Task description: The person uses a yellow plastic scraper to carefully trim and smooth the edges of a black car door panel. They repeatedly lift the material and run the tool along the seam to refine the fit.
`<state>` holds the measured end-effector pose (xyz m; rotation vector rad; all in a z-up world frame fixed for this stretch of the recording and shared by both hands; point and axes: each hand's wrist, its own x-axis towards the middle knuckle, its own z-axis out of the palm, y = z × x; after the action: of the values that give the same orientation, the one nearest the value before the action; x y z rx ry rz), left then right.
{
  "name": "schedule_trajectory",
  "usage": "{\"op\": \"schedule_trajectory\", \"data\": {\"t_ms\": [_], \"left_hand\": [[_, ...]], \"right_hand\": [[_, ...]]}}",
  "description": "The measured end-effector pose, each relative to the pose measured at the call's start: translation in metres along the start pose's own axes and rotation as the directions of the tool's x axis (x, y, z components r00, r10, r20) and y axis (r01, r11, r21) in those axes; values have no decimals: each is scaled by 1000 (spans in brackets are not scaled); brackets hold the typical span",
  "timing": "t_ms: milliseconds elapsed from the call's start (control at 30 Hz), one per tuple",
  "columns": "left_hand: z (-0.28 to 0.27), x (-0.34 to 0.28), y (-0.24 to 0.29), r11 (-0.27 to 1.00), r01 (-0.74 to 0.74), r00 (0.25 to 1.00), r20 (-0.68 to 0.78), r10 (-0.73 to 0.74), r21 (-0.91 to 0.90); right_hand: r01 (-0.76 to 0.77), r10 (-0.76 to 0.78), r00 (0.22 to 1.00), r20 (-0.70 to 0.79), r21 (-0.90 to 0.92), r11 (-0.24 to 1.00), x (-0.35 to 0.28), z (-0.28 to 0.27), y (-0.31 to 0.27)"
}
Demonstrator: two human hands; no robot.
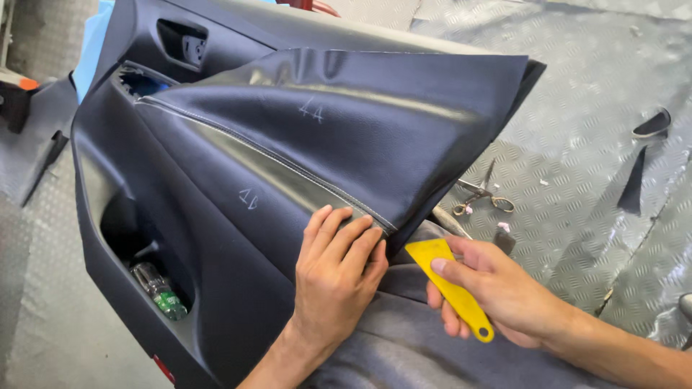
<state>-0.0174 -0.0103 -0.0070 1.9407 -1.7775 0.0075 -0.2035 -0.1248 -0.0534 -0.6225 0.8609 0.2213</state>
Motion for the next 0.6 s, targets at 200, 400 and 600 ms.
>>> {"op": "schedule_trajectory", "data": {"t_ms": [200, 400, 600], "left_hand": [[-1, 7, 5, 1000, 11, 1000, -19, -11, 4], [0, 4, 4, 997, 57, 998, -27, -59, -52], [-2, 6, 5, 994, 81, 996, -29, -83, -73]], "right_hand": [[103, -103, 995, 3, -47, 994, 9, 1, 2], [142, -142, 990, -6, -38, 989, 16, 6, 0], [212, -211, 977, 13, -60, 976, 20, -3, 10]]}}
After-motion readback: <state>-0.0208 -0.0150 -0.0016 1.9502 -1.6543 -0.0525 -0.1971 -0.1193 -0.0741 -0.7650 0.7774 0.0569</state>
